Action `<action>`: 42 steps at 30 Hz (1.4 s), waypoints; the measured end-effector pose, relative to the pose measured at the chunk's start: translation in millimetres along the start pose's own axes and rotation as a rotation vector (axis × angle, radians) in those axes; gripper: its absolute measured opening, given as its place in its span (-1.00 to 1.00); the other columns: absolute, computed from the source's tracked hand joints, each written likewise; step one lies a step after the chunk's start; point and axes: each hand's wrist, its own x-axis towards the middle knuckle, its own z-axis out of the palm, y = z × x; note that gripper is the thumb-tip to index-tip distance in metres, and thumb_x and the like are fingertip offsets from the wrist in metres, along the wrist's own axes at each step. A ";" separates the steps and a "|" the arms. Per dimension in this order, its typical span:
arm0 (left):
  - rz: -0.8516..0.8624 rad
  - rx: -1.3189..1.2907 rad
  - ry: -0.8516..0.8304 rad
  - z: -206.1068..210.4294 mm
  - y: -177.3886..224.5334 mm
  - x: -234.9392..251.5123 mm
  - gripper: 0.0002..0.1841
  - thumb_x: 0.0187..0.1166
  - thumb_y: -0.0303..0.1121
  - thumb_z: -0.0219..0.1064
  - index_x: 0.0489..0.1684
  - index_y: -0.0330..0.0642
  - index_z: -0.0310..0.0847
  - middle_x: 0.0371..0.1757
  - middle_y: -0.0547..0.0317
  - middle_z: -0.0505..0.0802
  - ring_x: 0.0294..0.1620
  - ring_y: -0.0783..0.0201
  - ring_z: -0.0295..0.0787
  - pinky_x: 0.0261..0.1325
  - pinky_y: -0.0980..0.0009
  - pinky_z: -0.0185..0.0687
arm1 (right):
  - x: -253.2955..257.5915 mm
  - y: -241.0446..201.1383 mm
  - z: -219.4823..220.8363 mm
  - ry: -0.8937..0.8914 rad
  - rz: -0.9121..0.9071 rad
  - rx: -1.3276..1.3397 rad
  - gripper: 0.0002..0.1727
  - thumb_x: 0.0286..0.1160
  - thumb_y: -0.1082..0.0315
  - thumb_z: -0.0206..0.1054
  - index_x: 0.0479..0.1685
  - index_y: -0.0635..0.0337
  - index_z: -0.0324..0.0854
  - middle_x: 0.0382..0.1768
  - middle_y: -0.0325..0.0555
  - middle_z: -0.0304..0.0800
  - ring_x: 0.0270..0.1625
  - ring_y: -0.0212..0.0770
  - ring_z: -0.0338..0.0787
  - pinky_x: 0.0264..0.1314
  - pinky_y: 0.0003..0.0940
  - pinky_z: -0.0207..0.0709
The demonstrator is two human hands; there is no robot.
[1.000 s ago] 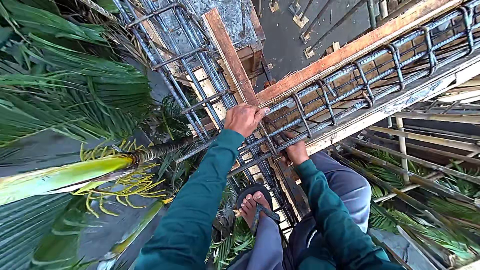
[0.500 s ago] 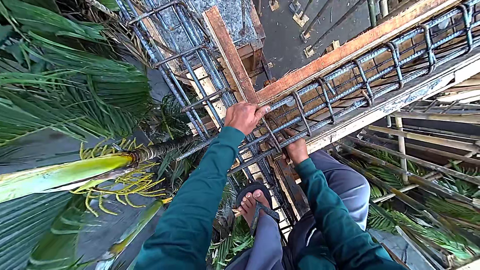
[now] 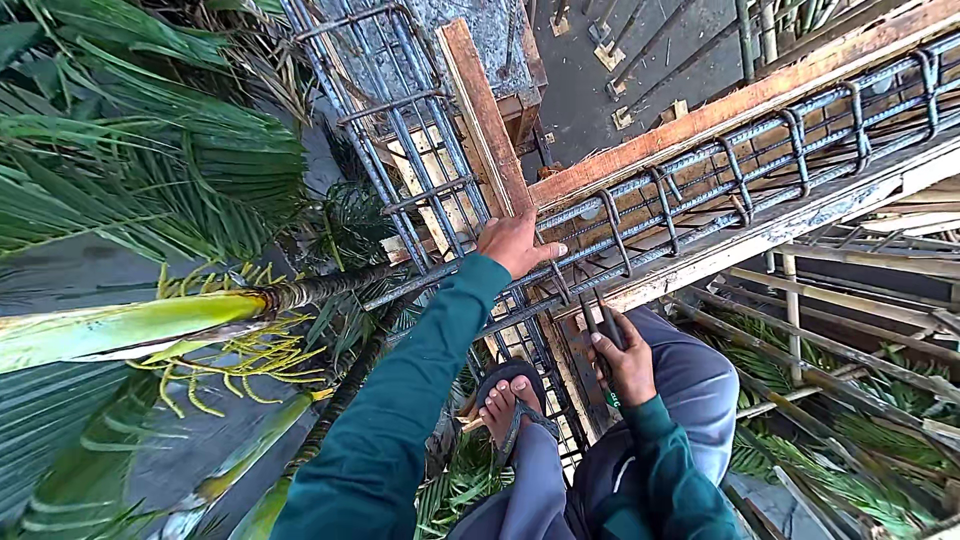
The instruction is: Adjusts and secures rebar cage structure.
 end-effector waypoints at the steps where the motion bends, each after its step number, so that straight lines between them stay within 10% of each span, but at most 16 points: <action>1: 0.014 0.002 -0.002 0.6 -1.4 0.4 0.00 0.54 0.33 0.33 0.81 -0.27 0.16 0.38 -0.29 0.77 0.47 -0.20 0.66 0.66 -0.23 0.25 | -8.0 1.3 1.3 -0.007 0.014 -0.029 -0.25 0.54 0.40 0.42 0.75 0.28 0.24 -0.40 0.05 0.82 -0.71 -0.21 0.66 -0.80 -0.36 0.53; 19: 0.077 0.018 -0.024 -2.1 -4.6 5.8 -0.11 0.64 0.18 0.31 0.82 -0.24 0.16 0.46 -0.25 0.74 0.53 -0.15 0.63 0.70 -0.24 0.18 | -105.2 0.8 -46.3 0.238 -0.155 0.225 -0.31 0.46 0.47 0.33 0.62 0.41 0.23 -0.44 0.14 0.82 -0.66 -0.18 0.74 -0.69 -0.36 0.64; 24: 0.109 -0.101 0.052 -6.8 9.2 10.6 -0.22 0.61 0.06 0.41 0.74 -0.23 0.34 0.54 -0.30 0.64 0.62 -0.24 0.51 0.64 -0.37 0.25 | -51.8 -14.2 -72.9 -0.016 -0.138 0.138 -0.29 0.10 0.56 0.36 0.38 0.23 0.19 -0.41 -0.06 0.68 -0.65 -0.19 0.67 -0.68 -0.28 0.64; 31: 0.200 -0.298 0.133 -1.3 74.5 60.7 -0.38 0.83 0.08 0.09 0.61 -0.27 0.48 0.50 -0.27 0.69 0.57 -0.19 0.59 0.62 -0.27 0.38 | 6.4 -4.7 -63.0 0.148 -0.200 0.046 -0.41 0.50 0.47 0.41 0.49 0.34 0.27 -0.51 -0.04 0.66 -0.77 -0.28 0.56 -0.80 -0.42 0.49; 42: 0.165 -0.214 0.130 7.9 70.3 67.5 -0.44 0.82 0.10 0.08 0.50 -0.15 0.60 0.33 -0.25 0.79 0.45 -0.22 0.69 0.47 -0.33 0.48 | 10.5 0.6 -80.9 0.058 -0.072 -0.230 -0.57 0.32 0.38 0.49 0.17 0.37 0.57 -0.56 -0.19 0.70 -0.70 -0.32 0.62 -0.62 -0.38 0.60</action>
